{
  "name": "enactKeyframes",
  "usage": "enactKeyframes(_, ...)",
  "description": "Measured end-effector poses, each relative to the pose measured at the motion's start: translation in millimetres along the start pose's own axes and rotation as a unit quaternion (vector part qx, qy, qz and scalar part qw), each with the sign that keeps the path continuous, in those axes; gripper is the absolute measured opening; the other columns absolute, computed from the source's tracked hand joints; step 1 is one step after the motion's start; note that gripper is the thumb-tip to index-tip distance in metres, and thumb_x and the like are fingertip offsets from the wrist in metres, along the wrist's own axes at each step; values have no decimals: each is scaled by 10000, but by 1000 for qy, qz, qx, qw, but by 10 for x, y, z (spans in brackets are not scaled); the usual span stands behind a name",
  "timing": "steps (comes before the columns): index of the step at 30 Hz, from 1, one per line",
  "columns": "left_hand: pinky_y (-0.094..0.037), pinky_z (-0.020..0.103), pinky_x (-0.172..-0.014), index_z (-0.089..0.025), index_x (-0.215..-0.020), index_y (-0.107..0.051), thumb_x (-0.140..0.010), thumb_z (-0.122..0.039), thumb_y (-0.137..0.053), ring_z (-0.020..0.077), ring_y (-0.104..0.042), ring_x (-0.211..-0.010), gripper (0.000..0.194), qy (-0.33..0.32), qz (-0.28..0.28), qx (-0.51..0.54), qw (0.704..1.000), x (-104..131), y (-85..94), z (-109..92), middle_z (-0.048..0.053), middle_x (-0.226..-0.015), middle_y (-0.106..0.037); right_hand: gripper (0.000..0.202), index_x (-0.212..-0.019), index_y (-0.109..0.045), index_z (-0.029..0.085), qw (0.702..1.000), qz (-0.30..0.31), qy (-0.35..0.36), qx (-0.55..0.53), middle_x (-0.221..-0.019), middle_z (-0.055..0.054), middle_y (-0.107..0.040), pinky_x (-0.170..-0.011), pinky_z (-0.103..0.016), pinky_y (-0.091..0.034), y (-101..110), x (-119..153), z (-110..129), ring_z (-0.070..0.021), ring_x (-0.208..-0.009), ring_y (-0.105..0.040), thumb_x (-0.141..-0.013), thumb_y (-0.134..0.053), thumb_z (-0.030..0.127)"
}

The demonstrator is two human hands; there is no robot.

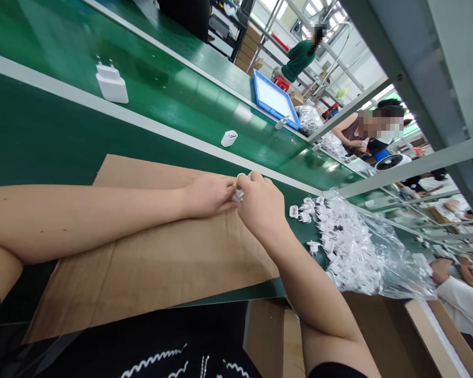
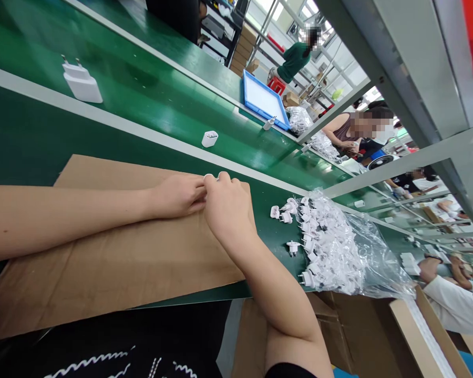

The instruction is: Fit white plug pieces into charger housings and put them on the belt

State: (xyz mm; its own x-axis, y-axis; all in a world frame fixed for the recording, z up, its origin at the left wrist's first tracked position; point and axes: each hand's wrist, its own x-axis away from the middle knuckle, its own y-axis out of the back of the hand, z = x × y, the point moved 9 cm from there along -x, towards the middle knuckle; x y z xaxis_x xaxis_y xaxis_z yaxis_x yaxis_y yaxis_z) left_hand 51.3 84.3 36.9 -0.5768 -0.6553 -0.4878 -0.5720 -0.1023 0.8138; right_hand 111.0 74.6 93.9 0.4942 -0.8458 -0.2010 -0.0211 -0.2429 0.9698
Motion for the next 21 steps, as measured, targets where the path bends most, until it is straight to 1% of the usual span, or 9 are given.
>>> enactKeyframes(3, -535, 393, -793, -105, -1021, -682, -1044, -395, -398, 289, -678, -949, 406, -26, 15, -48, 998, -8, -43, -26, 163, -1008, -713, 186, -890, -643, 223, 1000, 4, -3, -19, -897, -77, -615, -611, -314, -327, 12, -15, -51, -195, -708, -494, -788, -629, 68)
enactKeyframes(6, -531, 392, -768, -104, -1013, -703, -1046, -465, -417, 305, -685, -953, 462, -25, 26, -73, 997, -17, -62, -12, 172, -989, -720, 294, -981, -703, 223, 996, 32, -16, -85, -938, -74, -622, -639, -317, -380, 13, 4, -205, -207, -766, -545, -766, -601, 51)
enactKeyframes(8, -510, 372, -717, -118, -954, -715, -1028, -516, -463, 297, -685, -900, 477, -15, 33, -75, 997, -21, -64, 11, 158, -906, -719, 406, -1119, -721, 235, 988, 10, -32, -148, -956, -70, -616, -674, -322, -427, 52, 53, -366, -213, -817, -575, -781, -574, 65)
enactKeyframes(10, -477, 354, -667, -130, -888, -713, -1009, -545, -501, 284, -676, -845, 481, -5, 39, -73, 997, -24, -61, 31, 145, -841, -711, 418, -1200, -719, 235, 976, -39, -62, -203, -955, -68, -605, -724, -341, -467, 68, 134, -564, -218, -852, -590, -821, -576, 130)
enactKeyframes(12, -447, 342, -637, -134, -864, -708, -998, -547, -524, 273, -668, -822, 472, 1, 39, -70, 997, -23, -51, 39, 141, -841, -712, 353, -1173, -738, 221, 959, -52, -92, -263, -952, -66, -609, -770, -364, -492, -50, 216, -711, -222, -867, -605, -844, -611, 218)
enactKeyframes(14, -426, 333, -623, -136, -874, -708, -991, -527, -545, 265, -663, -819, 439, 4, 35, -54, 998, -20, -38, 41, 135, -854, -714, 292, -1098, -758, 218, 935, -24, -103, -337, -964, -62, -630, -802, -371, -505, -266, 262, -748, -221, -883, -625, -834, -644, 261)
enactKeyframes(17, -401, 317, -604, -153, -848, -704, -962, -501, -591, 236, -646, -770, 384, 31, 24, 19, 999, -15, -19, 87, 101, -819, -702, 176, -949, -761, 227, 910, -10, -98, -403, -1003, -60, -654, -843, -363, -511, -461, 274, -703, -224, -951, -645, -808, -654, 224)
enactKeyframes(19, -403, 297, -593, -171, -862, -712, -924, -503, -640, 204, -637, -732, 346, 77, 32, 116, 990, -7, -51, 164, 65, -814, -702, 158, -885, -746, 226, 911, -27, -87, -401, -1038, -63, -656, -868, -360, -509, -455, 261, -676, -230, -1012, -641, -786, -644, 158)
enactKeyframes(21, -427, 272, -594, -197, -1003, -729, -882, -497, -694, 174, -639, -705, 325, 131, 49, 220, 965, 11, -119, 244, 27, -838, -719, 184, -851, -724, 221, 922, -31, -79, -377, -1059, -64, -650, -864, -357, -505, -416, 246, -651, -231, -1027, -633, -758, -627, 95)
